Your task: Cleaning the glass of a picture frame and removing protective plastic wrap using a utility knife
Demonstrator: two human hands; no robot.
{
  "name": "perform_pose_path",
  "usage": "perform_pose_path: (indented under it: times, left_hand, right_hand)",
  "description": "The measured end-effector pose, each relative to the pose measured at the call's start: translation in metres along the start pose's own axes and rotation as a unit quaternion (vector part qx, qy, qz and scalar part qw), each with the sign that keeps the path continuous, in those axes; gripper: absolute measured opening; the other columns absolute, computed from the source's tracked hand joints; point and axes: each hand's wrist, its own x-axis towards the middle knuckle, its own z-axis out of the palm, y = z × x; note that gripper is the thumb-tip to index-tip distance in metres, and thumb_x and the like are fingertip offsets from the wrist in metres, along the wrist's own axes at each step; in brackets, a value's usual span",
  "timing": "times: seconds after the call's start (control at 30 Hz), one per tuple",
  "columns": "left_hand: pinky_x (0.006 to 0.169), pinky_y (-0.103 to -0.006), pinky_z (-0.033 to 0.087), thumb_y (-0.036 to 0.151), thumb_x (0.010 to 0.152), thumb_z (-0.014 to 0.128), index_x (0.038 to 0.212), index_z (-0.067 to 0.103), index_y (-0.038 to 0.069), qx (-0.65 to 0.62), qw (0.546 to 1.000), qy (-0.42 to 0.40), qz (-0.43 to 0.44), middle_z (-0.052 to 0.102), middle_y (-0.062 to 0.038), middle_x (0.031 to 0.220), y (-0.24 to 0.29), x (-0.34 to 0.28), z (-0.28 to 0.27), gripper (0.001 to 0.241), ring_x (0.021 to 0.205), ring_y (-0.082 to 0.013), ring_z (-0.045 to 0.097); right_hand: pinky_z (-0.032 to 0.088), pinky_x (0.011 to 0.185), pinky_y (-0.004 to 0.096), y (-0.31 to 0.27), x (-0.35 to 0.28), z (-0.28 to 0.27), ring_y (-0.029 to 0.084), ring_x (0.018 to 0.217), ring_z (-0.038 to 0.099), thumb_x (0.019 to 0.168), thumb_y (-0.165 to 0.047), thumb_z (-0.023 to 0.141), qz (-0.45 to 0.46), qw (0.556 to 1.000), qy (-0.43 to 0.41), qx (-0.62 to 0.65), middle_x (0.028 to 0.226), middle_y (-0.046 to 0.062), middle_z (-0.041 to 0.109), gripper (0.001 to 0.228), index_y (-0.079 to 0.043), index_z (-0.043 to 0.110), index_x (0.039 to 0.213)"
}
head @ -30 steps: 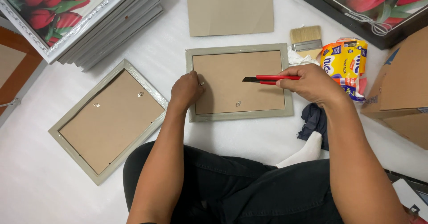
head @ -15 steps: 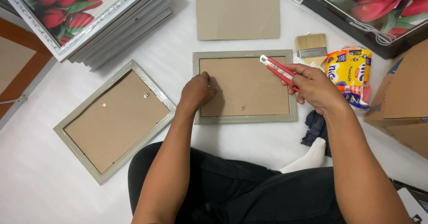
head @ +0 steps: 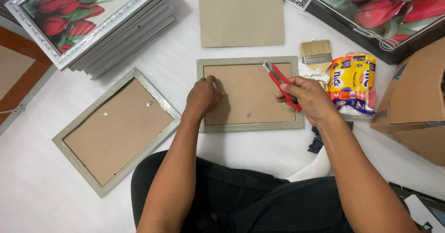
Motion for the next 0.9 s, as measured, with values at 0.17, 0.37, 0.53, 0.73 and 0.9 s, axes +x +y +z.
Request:
perform_pose_path:
  times: [0.17,0.37,0.53,0.73,0.9]
  left_hand:
    - [0.1,-0.0556,0.05,0.033,0.088,0.076,0.14,0.058,0.007,0.046,0.999,0.019,0.001,0.06,-0.022,0.129,-0.001,0.006,0.013,0.061,0.124,-0.0424,0.057]
    - [0.113,-0.0639,0.028,0.036,0.08,0.084,0.152,0.043,0.01,0.046,0.999,-0.012,-0.026,0.029,-0.023,0.155,0.0,0.007,0.014,0.087,0.144,-0.0464,0.023]
    - [0.114,-0.0647,0.03,0.03,0.078,0.087,0.153,0.04,0.009,0.008,0.999,-0.026,-0.035,0.023,-0.025,0.159,0.0,0.006,0.007,0.091,0.146,-0.0484,0.019]
    - [0.116,-0.0647,0.028,0.028,0.079,0.086,0.156,0.03,0.009,-0.016,0.998,-0.042,-0.048,0.018,-0.024,0.159,-0.015,0.011,0.003,0.098,0.147,-0.0491,0.017]
    - [0.102,-0.0549,0.037,0.031,0.079,0.084,0.138,0.034,0.005,-0.006,0.994,-0.041,-0.103,0.038,-0.02,0.134,-0.032,0.024,0.025,0.081,0.128,-0.0428,0.036]
  right_hand:
    - [0.052,0.044,0.026,0.043,0.015,0.016,0.018,0.055,0.067,0.089,-0.011,0.063,0.053,0.998,-0.042,-0.016,0.074,0.013,0.069,0.019,-0.002,0.063,0.106]
    - [0.047,0.04,0.027,0.053,0.008,0.052,0.018,0.048,0.063,0.096,-0.023,0.061,0.078,0.989,-0.059,-0.108,0.068,0.013,0.066,0.027,-0.001,0.069,0.11]
    - [0.041,0.033,0.028,0.067,0.021,0.071,0.019,0.04,0.058,0.093,-0.017,0.063,0.065,0.986,-0.037,-0.148,0.054,0.011,0.06,0.021,-0.002,0.072,0.105]
    - [0.052,0.059,0.037,0.041,0.002,0.082,0.029,0.075,0.072,0.09,-0.036,0.071,0.042,0.933,-0.052,-0.353,0.087,0.017,0.073,0.046,-0.013,0.073,0.13]
    - [0.057,0.097,0.051,0.002,-0.025,0.055,0.043,0.117,0.07,0.091,-0.03,0.062,0.094,0.846,-0.092,-0.517,0.119,0.024,0.075,0.052,-0.017,0.063,0.141]
